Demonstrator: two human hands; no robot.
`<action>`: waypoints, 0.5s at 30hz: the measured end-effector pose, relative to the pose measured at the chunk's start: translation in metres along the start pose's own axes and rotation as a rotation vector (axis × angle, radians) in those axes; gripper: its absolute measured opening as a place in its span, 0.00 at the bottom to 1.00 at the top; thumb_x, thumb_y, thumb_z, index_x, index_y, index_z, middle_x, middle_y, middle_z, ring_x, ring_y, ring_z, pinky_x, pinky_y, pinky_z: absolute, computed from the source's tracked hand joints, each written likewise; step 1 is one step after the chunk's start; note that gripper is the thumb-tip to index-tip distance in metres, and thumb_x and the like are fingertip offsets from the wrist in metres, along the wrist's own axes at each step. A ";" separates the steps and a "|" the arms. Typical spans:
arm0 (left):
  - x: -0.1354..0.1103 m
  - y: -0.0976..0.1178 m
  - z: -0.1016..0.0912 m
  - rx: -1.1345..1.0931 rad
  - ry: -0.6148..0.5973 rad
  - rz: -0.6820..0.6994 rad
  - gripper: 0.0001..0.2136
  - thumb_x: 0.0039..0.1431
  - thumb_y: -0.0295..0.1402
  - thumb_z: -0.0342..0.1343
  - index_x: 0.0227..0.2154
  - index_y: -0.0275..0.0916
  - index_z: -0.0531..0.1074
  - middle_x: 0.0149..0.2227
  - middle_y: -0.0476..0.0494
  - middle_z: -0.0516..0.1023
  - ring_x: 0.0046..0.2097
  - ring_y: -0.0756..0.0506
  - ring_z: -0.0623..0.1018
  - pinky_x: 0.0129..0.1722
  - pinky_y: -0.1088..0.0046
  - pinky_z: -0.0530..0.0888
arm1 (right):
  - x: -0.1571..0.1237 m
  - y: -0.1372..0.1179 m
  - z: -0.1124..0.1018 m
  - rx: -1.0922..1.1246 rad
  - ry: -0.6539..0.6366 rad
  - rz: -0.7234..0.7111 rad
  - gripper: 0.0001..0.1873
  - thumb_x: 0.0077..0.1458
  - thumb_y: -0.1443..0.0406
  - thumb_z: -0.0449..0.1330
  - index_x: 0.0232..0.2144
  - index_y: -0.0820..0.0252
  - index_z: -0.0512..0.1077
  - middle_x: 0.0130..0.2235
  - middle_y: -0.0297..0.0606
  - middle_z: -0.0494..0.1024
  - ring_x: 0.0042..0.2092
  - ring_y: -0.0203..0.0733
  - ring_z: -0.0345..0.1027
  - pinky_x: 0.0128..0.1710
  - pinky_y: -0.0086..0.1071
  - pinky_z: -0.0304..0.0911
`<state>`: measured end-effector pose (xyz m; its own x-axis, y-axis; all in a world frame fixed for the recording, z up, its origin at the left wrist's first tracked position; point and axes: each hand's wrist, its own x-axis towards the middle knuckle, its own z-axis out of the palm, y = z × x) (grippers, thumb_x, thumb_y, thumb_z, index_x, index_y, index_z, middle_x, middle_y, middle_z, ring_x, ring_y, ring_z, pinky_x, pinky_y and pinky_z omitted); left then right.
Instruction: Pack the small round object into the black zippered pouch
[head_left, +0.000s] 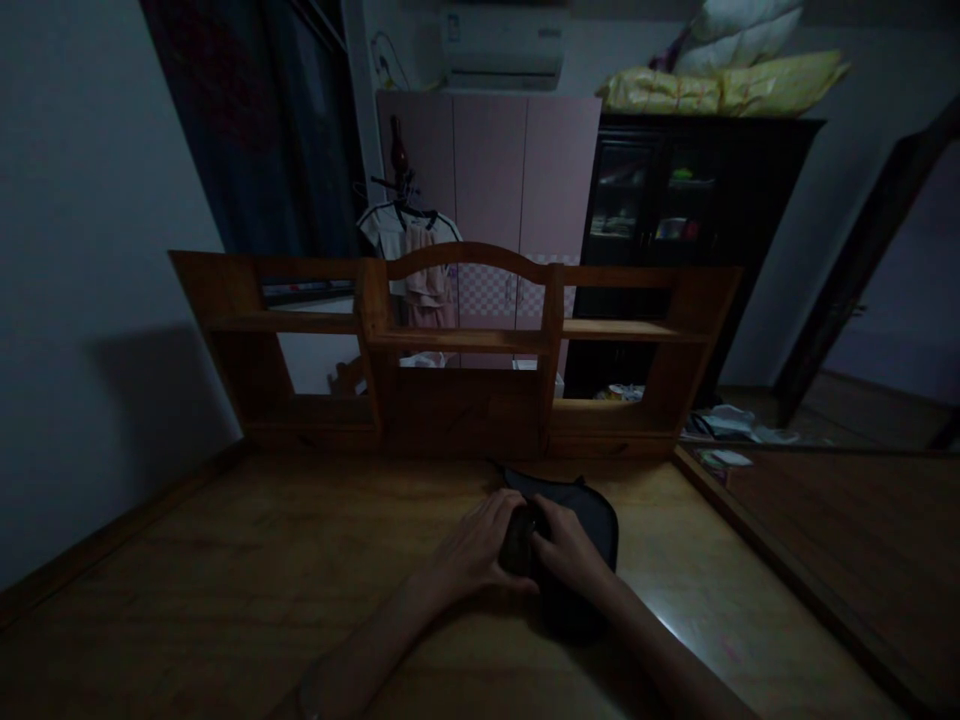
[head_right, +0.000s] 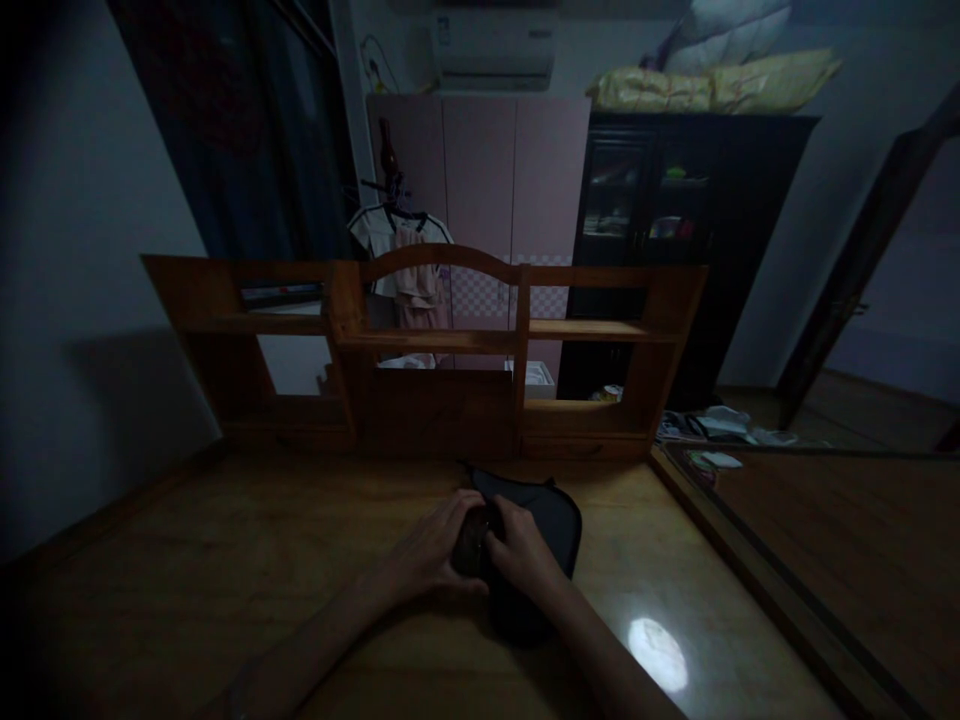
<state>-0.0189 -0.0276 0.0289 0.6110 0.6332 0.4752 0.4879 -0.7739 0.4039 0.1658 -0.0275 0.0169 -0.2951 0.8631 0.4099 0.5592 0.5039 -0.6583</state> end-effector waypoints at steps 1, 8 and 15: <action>0.000 0.000 0.000 0.002 0.000 0.003 0.42 0.38 0.54 0.64 0.54 0.39 0.56 0.54 0.35 0.64 0.56 0.36 0.66 0.57 0.56 0.64 | 0.000 0.001 0.000 -0.003 0.007 0.000 0.21 0.50 0.71 0.54 0.48 0.64 0.66 0.46 0.47 0.75 0.48 0.48 0.69 0.47 0.37 0.61; 0.000 0.002 0.000 0.050 0.009 0.009 0.41 0.40 0.50 0.64 0.55 0.40 0.56 0.54 0.35 0.64 0.56 0.36 0.65 0.56 0.55 0.64 | 0.002 -0.002 -0.001 -0.006 0.001 -0.017 0.20 0.47 0.74 0.54 0.45 0.61 0.68 0.42 0.44 0.77 0.45 0.46 0.71 0.43 0.33 0.62; 0.002 0.001 -0.001 0.151 0.026 0.033 0.38 0.40 0.50 0.63 0.53 0.39 0.58 0.51 0.36 0.67 0.52 0.35 0.68 0.55 0.56 0.65 | 0.004 -0.004 -0.001 -0.027 0.002 -0.038 0.16 0.48 0.75 0.53 0.41 0.59 0.68 0.38 0.40 0.77 0.40 0.43 0.71 0.38 0.29 0.61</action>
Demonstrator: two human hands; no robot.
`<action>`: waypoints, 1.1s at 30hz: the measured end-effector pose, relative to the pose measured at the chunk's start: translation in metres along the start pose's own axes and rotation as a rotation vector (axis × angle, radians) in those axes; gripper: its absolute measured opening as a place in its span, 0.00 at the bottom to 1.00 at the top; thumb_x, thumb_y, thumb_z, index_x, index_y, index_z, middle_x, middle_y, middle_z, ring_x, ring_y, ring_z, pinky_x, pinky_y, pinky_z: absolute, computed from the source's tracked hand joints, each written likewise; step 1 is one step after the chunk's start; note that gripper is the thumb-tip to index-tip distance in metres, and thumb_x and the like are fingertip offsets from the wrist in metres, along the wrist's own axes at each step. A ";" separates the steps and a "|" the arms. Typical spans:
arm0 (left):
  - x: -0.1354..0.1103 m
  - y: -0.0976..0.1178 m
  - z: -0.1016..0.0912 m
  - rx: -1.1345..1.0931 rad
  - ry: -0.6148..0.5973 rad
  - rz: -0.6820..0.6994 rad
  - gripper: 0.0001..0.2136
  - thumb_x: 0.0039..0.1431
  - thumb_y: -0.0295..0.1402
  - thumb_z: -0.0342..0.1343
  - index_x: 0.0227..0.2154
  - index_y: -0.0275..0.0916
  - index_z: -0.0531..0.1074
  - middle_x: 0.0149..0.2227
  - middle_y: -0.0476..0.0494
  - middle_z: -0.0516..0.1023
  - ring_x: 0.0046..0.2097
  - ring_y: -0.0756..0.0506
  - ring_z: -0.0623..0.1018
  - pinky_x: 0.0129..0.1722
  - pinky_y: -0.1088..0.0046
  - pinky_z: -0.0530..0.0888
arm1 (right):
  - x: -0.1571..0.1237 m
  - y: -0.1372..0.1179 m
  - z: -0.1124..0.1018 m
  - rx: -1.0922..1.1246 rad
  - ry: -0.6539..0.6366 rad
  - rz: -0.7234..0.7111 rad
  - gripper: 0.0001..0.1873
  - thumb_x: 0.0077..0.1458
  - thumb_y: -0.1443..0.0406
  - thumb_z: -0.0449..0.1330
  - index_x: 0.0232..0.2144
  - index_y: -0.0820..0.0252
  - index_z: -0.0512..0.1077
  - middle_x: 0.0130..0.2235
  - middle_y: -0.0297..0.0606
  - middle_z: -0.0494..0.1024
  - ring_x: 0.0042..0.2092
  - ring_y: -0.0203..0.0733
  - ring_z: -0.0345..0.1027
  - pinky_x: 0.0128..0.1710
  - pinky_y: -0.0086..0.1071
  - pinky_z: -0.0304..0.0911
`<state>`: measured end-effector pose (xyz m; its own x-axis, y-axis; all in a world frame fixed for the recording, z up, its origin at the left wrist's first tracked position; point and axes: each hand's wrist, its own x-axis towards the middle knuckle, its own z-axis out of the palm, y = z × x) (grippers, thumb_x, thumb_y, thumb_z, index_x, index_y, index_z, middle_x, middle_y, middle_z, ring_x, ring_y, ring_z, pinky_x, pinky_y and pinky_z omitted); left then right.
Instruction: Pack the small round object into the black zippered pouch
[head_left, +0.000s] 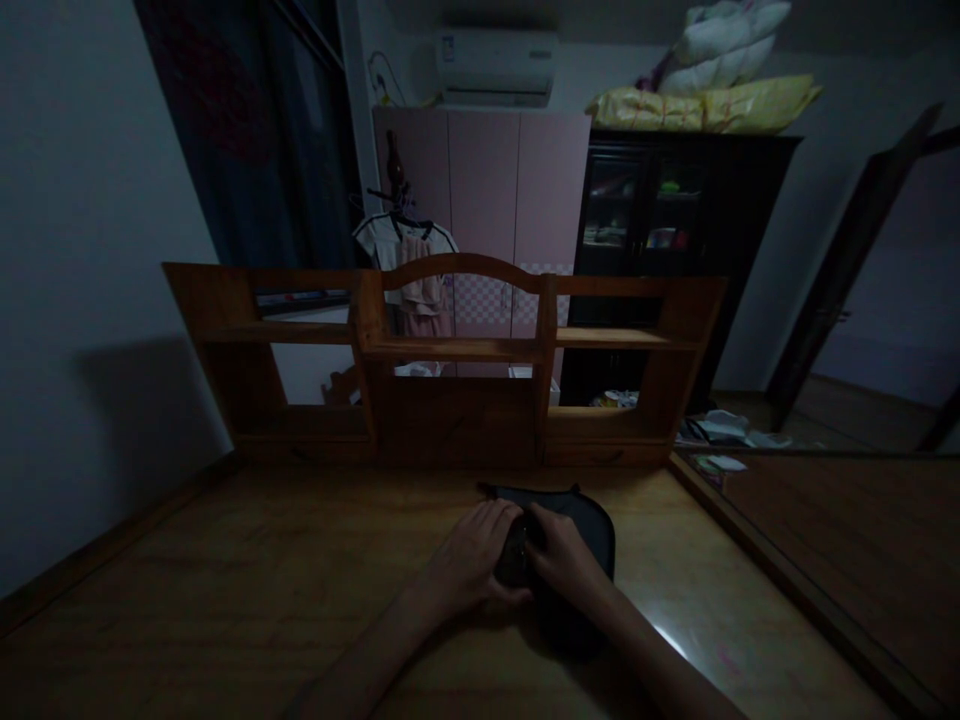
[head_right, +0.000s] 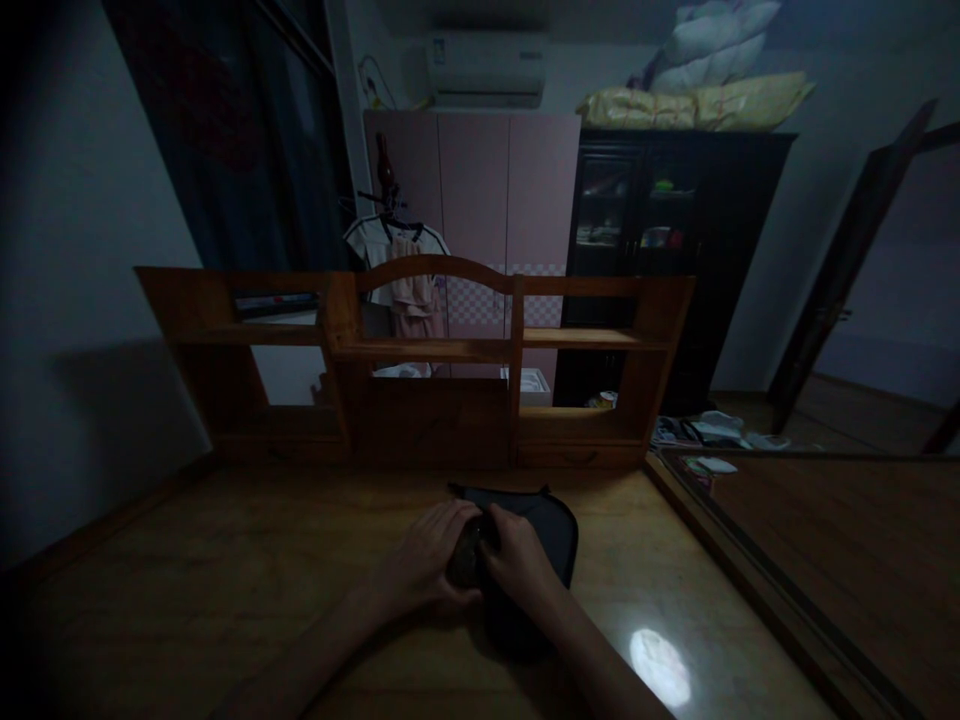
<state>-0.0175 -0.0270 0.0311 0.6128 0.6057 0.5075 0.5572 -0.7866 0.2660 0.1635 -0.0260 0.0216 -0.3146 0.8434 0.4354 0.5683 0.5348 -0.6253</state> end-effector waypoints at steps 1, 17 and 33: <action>0.000 0.000 0.000 0.008 0.002 0.003 0.38 0.40 0.49 0.63 0.53 0.39 0.59 0.50 0.36 0.68 0.51 0.35 0.69 0.54 0.56 0.65 | 0.000 -0.001 0.000 -0.006 0.004 -0.002 0.16 0.48 0.75 0.53 0.40 0.60 0.68 0.38 0.40 0.77 0.40 0.43 0.71 0.37 0.29 0.61; -0.006 0.002 -0.016 0.285 0.172 0.181 0.35 0.58 0.51 0.49 0.62 0.38 0.48 0.56 0.31 0.64 0.57 0.36 0.65 0.58 0.55 0.60 | 0.006 -0.008 -0.006 0.404 -0.029 0.099 0.11 0.56 0.64 0.53 0.37 0.62 0.73 0.37 0.38 0.78 0.41 0.46 0.71 0.41 0.34 0.65; -0.003 0.005 -0.002 0.139 0.143 0.055 0.34 0.50 0.23 0.53 0.61 0.39 0.49 0.60 0.36 0.59 0.61 0.40 0.61 0.59 0.59 0.63 | -0.003 -0.018 -0.008 -0.045 0.072 -0.035 0.11 0.59 0.72 0.46 0.43 0.59 0.63 0.38 0.42 0.75 0.38 0.43 0.71 0.37 0.32 0.62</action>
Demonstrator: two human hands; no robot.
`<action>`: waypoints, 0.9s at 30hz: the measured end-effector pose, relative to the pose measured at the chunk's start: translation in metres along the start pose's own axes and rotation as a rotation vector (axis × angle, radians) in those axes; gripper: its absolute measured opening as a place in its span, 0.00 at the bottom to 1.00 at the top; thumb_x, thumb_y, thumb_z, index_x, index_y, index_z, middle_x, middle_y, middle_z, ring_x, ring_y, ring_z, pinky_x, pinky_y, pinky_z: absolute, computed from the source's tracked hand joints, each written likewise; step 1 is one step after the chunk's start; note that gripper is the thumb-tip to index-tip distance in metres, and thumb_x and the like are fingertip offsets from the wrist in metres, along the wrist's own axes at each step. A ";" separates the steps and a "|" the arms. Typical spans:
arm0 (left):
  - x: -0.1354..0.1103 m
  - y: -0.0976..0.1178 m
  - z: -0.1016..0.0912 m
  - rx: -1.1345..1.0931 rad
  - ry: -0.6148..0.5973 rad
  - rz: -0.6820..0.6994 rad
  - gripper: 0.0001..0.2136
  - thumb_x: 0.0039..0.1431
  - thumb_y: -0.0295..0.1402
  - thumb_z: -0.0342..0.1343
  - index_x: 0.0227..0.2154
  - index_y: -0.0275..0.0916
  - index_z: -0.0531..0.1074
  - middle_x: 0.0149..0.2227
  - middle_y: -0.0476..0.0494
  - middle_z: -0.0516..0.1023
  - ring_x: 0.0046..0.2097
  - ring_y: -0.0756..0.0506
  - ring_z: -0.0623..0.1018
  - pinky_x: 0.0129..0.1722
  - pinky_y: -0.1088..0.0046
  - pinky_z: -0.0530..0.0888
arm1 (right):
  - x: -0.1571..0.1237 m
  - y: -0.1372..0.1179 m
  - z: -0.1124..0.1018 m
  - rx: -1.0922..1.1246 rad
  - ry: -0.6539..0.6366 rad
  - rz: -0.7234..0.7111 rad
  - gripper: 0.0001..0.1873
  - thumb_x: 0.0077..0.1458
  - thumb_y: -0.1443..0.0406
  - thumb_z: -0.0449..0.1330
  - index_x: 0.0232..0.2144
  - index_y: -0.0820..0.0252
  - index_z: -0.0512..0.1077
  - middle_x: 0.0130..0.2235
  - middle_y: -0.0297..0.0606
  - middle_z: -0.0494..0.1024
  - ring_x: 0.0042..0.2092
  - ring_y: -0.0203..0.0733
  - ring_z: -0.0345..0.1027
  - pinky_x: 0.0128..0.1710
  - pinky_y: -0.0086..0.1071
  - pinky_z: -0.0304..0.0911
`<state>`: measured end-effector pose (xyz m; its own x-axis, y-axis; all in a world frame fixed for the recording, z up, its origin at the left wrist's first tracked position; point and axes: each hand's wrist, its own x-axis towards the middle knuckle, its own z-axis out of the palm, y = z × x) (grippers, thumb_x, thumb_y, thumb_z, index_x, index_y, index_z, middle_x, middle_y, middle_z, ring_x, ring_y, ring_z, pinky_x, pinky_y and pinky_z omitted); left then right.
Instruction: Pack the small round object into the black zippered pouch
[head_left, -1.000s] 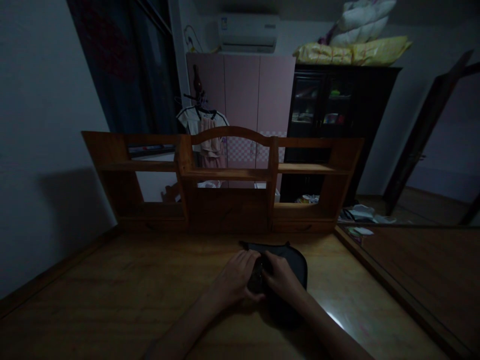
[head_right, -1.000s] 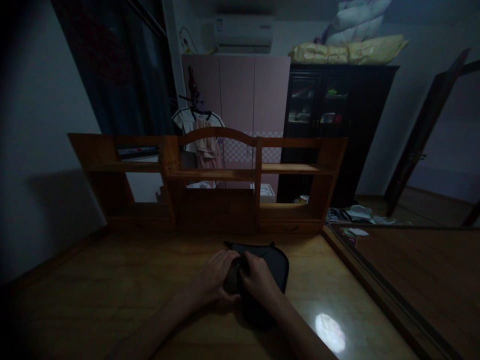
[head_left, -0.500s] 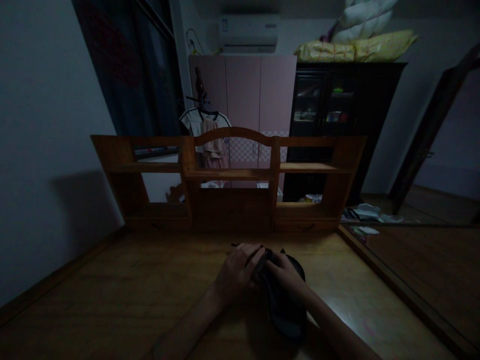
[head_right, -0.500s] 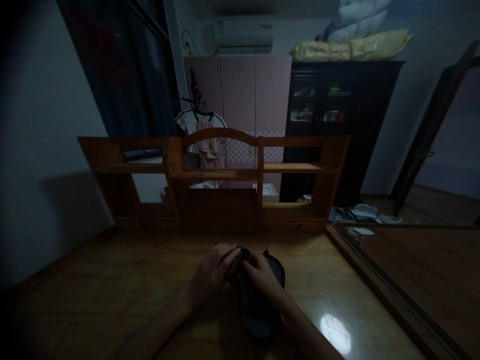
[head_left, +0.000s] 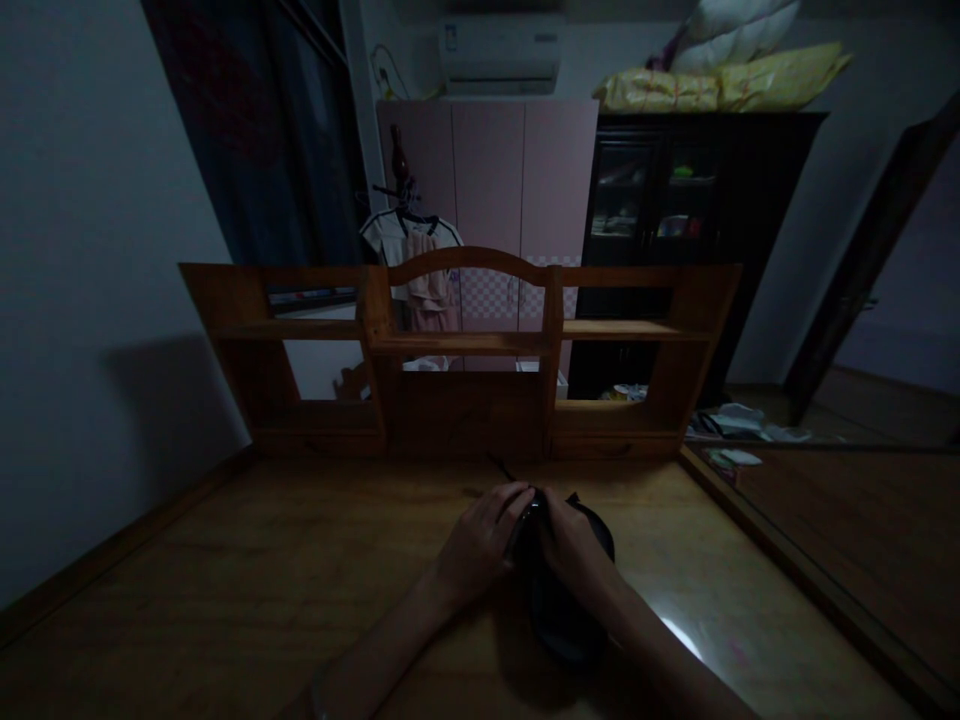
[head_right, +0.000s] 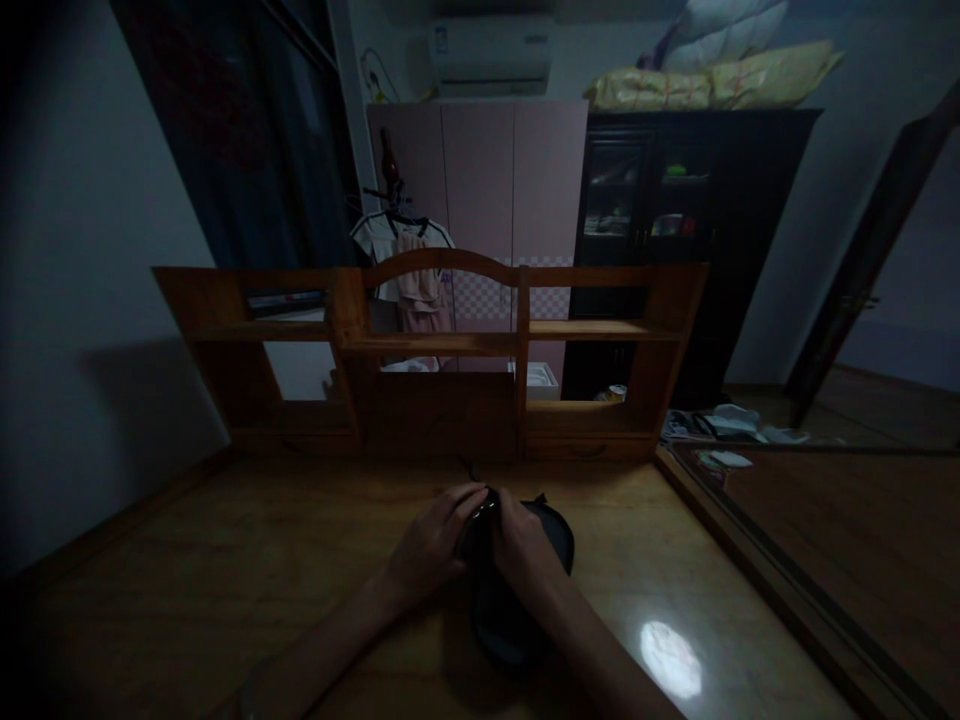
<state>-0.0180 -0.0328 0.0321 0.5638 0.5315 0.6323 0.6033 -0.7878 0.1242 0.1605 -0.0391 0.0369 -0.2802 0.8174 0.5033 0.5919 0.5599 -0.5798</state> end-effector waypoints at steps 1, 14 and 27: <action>0.000 0.000 0.000 -0.002 -0.001 0.002 0.35 0.49 0.23 0.53 0.61 0.39 0.49 0.59 0.36 0.59 0.60 0.40 0.61 0.59 0.59 0.63 | 0.000 -0.001 0.000 -0.007 -0.004 -0.006 0.11 0.59 0.72 0.46 0.44 0.60 0.62 0.39 0.42 0.75 0.39 0.43 0.70 0.38 0.32 0.62; -0.002 -0.003 -0.003 0.059 0.100 0.072 0.29 0.57 0.36 0.52 0.60 0.33 0.52 0.57 0.31 0.62 0.60 0.37 0.62 0.58 0.54 0.63 | 0.000 -0.003 -0.001 0.159 0.073 0.028 0.11 0.58 0.70 0.51 0.44 0.57 0.67 0.36 0.37 0.76 0.39 0.42 0.72 0.38 0.30 0.63; -0.004 -0.004 -0.003 0.103 0.137 0.103 0.31 0.57 0.44 0.52 0.59 0.30 0.54 0.55 0.31 0.64 0.59 0.38 0.63 0.57 0.56 0.64 | -0.002 0.000 0.001 0.021 0.053 -0.029 0.11 0.59 0.70 0.50 0.43 0.59 0.66 0.34 0.38 0.77 0.34 0.41 0.72 0.32 0.29 0.60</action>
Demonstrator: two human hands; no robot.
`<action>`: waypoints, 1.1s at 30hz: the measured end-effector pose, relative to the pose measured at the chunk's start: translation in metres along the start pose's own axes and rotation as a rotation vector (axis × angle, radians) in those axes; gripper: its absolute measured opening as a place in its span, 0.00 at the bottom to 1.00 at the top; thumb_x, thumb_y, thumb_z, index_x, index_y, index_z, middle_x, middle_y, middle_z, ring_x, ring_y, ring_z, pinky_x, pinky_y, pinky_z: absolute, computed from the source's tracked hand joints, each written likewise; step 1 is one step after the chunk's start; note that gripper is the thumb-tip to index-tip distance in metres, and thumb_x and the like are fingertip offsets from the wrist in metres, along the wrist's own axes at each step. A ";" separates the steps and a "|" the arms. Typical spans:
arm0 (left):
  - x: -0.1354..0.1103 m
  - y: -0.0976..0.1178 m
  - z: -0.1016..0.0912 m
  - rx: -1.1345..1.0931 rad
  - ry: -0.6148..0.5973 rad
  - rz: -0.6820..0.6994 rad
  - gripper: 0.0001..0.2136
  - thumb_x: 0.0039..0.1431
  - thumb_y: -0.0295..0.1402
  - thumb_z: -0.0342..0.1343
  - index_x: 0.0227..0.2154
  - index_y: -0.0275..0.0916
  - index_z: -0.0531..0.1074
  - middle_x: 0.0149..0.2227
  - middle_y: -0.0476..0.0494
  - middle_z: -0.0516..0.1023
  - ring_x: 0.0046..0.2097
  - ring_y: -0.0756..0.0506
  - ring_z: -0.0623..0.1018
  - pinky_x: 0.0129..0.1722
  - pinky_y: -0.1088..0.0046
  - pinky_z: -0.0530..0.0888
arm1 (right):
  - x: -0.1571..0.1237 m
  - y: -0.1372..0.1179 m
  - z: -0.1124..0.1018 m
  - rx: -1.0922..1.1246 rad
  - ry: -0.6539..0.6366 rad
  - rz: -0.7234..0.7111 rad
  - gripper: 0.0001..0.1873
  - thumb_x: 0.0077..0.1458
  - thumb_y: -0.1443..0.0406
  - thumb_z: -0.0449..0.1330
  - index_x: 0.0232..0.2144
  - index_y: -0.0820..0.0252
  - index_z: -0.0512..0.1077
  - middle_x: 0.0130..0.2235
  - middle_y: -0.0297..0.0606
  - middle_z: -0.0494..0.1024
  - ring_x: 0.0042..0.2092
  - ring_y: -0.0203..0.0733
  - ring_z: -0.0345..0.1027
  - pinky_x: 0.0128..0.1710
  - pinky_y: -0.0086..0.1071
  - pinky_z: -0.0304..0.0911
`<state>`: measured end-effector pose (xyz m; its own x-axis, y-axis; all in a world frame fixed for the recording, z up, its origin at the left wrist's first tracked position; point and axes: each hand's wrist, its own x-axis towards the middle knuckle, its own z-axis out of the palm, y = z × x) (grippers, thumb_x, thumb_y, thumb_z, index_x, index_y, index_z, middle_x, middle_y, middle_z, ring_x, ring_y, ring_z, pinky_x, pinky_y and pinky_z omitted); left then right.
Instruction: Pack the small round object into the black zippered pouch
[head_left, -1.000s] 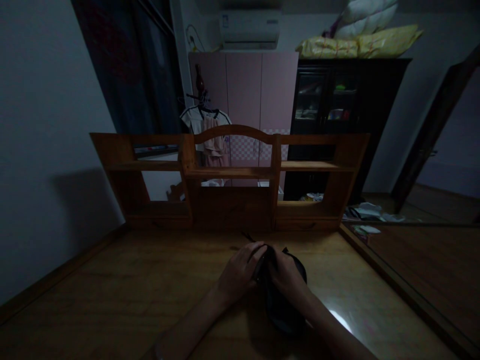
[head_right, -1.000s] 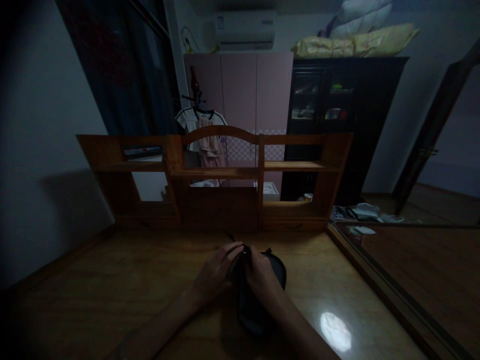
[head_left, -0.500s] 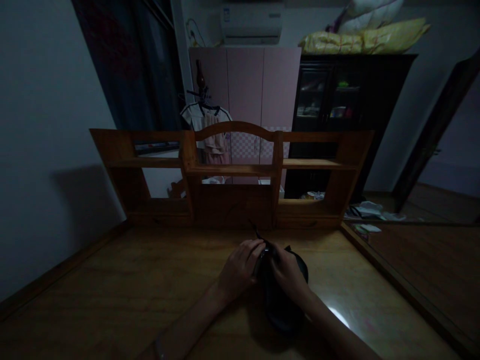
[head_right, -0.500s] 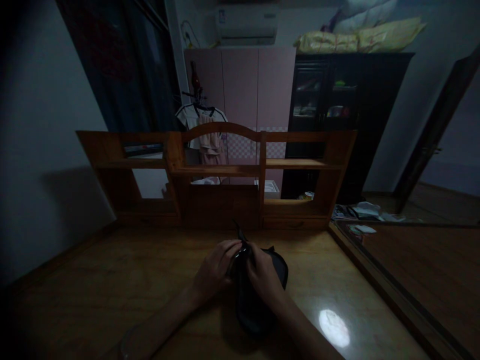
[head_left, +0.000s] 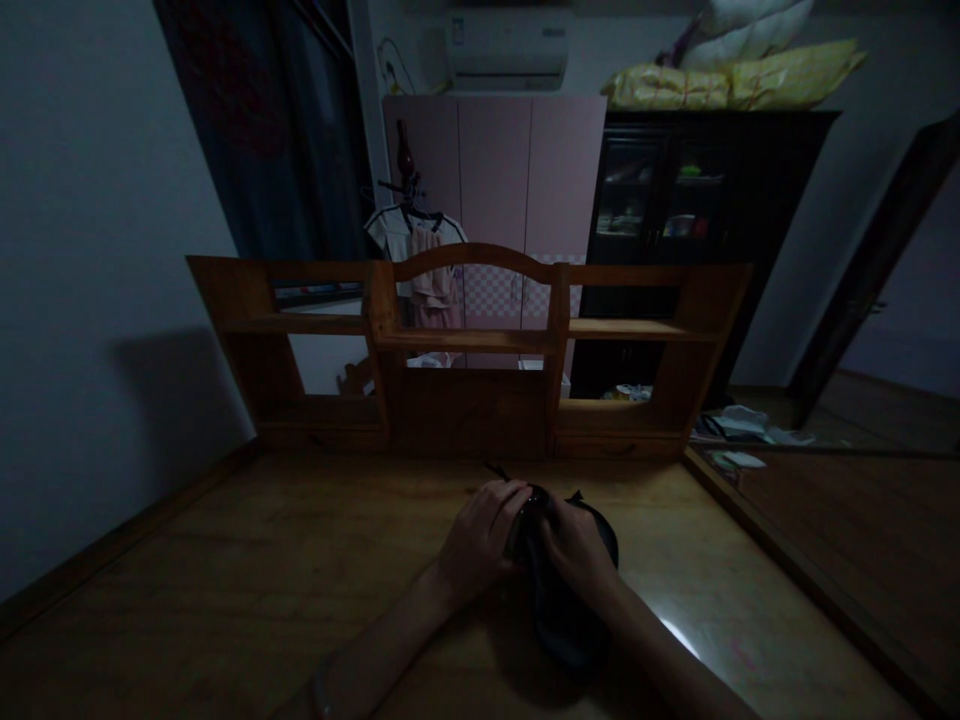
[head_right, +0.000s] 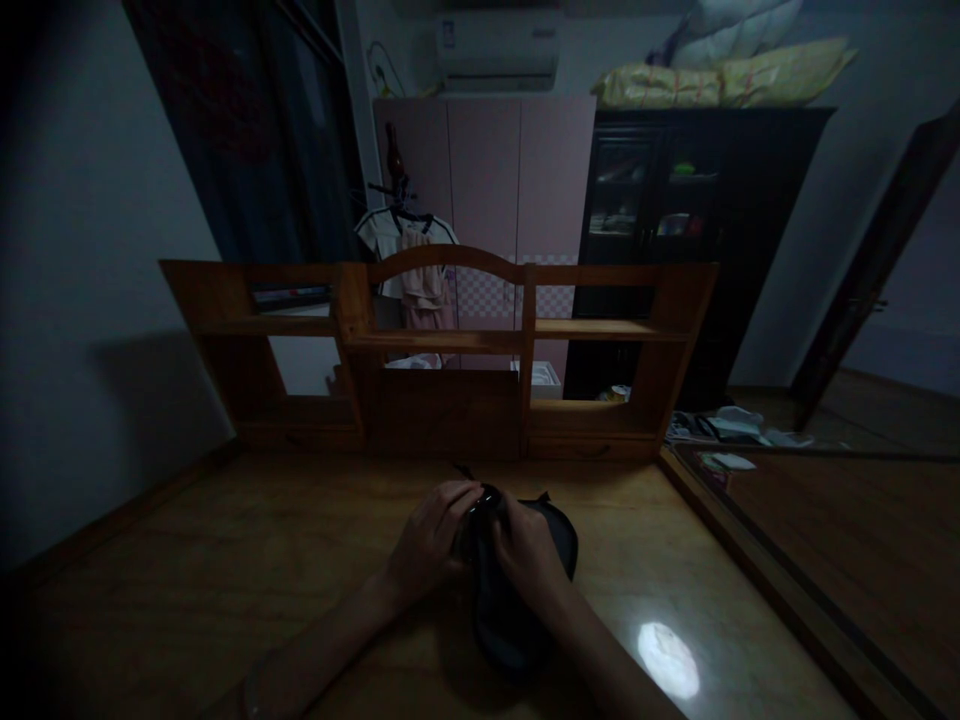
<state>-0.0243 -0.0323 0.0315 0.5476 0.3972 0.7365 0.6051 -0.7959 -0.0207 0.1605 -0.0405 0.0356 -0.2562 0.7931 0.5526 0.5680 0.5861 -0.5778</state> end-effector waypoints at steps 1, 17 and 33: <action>0.000 0.000 0.000 0.007 -0.004 0.011 0.31 0.58 0.44 0.51 0.59 0.30 0.54 0.55 0.31 0.64 0.59 0.38 0.63 0.57 0.56 0.63 | 0.000 0.000 0.001 -0.002 -0.002 -0.007 0.11 0.59 0.70 0.50 0.43 0.59 0.66 0.35 0.38 0.76 0.34 0.41 0.71 0.33 0.29 0.60; -0.005 0.001 -0.002 0.011 -0.024 -0.055 0.34 0.55 0.48 0.55 0.60 0.36 0.54 0.53 0.33 0.61 0.56 0.37 0.64 0.55 0.57 0.66 | 0.001 -0.002 0.002 0.048 -0.008 -0.008 0.12 0.59 0.71 0.49 0.45 0.57 0.64 0.37 0.38 0.76 0.37 0.41 0.72 0.33 0.29 0.62; -0.005 0.008 -0.008 0.092 0.045 -0.044 0.24 0.60 0.29 0.50 0.59 0.40 0.55 0.52 0.36 0.61 0.55 0.39 0.65 0.51 0.61 0.71 | 0.000 -0.009 -0.003 -0.003 0.047 -0.021 0.12 0.56 0.71 0.51 0.43 0.57 0.65 0.36 0.37 0.77 0.36 0.41 0.73 0.33 0.28 0.62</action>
<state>-0.0265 -0.0444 0.0327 0.4943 0.4084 0.7674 0.6795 -0.7321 -0.0480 0.1583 -0.0462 0.0424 -0.2313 0.7720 0.5921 0.5653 0.6020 -0.5640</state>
